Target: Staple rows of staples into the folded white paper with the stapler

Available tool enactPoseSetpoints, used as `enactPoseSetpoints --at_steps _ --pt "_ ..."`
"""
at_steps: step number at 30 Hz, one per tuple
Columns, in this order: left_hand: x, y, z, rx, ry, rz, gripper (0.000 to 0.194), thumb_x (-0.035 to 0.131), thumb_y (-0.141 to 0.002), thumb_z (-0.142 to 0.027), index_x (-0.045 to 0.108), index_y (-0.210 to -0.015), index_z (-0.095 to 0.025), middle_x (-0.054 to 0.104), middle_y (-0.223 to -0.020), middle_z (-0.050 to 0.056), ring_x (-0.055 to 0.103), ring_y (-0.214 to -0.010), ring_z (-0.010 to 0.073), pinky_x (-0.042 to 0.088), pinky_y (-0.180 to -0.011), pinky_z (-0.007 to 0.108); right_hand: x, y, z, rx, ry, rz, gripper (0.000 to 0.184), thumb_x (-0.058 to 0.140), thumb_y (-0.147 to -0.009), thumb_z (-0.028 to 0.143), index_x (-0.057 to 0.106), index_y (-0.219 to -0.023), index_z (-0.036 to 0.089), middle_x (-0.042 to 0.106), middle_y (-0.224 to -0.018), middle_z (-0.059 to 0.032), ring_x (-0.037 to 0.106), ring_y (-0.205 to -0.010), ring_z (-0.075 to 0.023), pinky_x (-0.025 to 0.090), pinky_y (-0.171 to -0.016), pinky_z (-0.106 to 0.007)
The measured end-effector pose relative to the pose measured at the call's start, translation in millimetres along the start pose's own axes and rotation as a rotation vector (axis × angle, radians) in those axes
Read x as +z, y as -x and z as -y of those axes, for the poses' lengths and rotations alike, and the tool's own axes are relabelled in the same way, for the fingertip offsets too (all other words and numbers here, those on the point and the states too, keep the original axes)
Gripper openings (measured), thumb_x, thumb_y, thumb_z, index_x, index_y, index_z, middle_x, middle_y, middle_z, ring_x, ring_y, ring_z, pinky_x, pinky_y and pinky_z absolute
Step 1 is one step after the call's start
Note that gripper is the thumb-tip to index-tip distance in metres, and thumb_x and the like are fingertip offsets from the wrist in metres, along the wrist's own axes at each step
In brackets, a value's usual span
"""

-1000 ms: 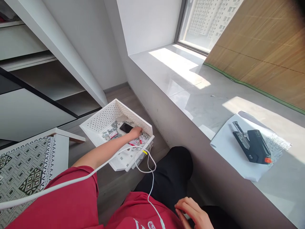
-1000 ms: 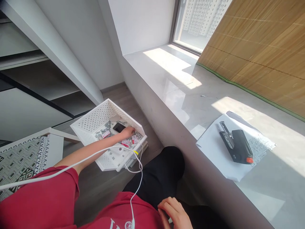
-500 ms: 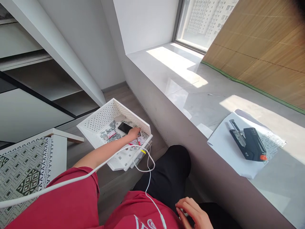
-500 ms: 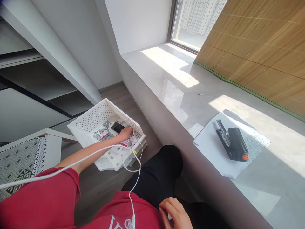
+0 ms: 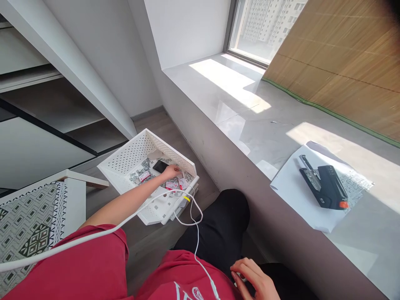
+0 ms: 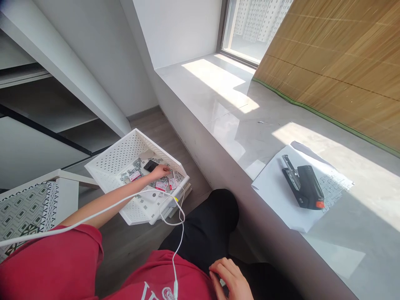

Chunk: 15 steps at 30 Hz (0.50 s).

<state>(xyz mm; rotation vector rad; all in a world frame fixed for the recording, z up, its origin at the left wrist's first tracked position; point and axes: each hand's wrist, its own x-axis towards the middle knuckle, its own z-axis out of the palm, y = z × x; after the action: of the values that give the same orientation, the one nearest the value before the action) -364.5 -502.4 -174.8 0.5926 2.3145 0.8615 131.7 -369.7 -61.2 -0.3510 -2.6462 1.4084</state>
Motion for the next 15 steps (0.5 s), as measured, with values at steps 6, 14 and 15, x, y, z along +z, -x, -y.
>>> enactPoseSetpoints --at_steps 6,14,15 --pt "-28.1 19.8 -22.0 -0.055 0.547 0.031 0.033 0.083 -0.083 -0.036 0.075 -0.1 -0.008 0.077 -0.096 0.015 0.073 -0.09 0.0229 0.06 -0.086 0.037 0.2 -1.3 -0.4 0.001 -0.011 -0.007 0.015 0.06 -0.103 0.023 0.071 -0.093 0.027 0.074 -0.086 -0.0033 0.072 -0.075 -0.0174 0.058 -0.069 -0.022" --pt "-91.1 112.1 -50.7 0.249 1.207 0.043 0.053 0.1 -0.063 -0.045 0.075 -0.1 -0.015 0.069 -0.089 0.004 0.068 -0.081 0.013 0.062 -0.078 0.025 4.2 2.1 -6.5 -0.003 -0.023 -0.005 0.015 0.06 -0.104 0.024 0.07 -0.093 0.026 0.074 -0.087 -0.0036 0.073 -0.076 -0.018 0.057 -0.068 -0.023" --pt "-98.3 126.3 -52.0 0.304 1.261 0.04 0.053 0.102 -0.059 -0.046 0.074 -0.093 -0.016 0.065 -0.083 0.001 0.065 -0.073 0.0106 0.061 -0.071 0.023 5.3 2.5 -7.0 -0.001 -0.029 0.005 0.015 0.06 -0.104 0.024 0.07 -0.093 0.026 0.074 -0.087 -0.0036 0.073 -0.076 -0.0179 0.057 -0.068 -0.023"
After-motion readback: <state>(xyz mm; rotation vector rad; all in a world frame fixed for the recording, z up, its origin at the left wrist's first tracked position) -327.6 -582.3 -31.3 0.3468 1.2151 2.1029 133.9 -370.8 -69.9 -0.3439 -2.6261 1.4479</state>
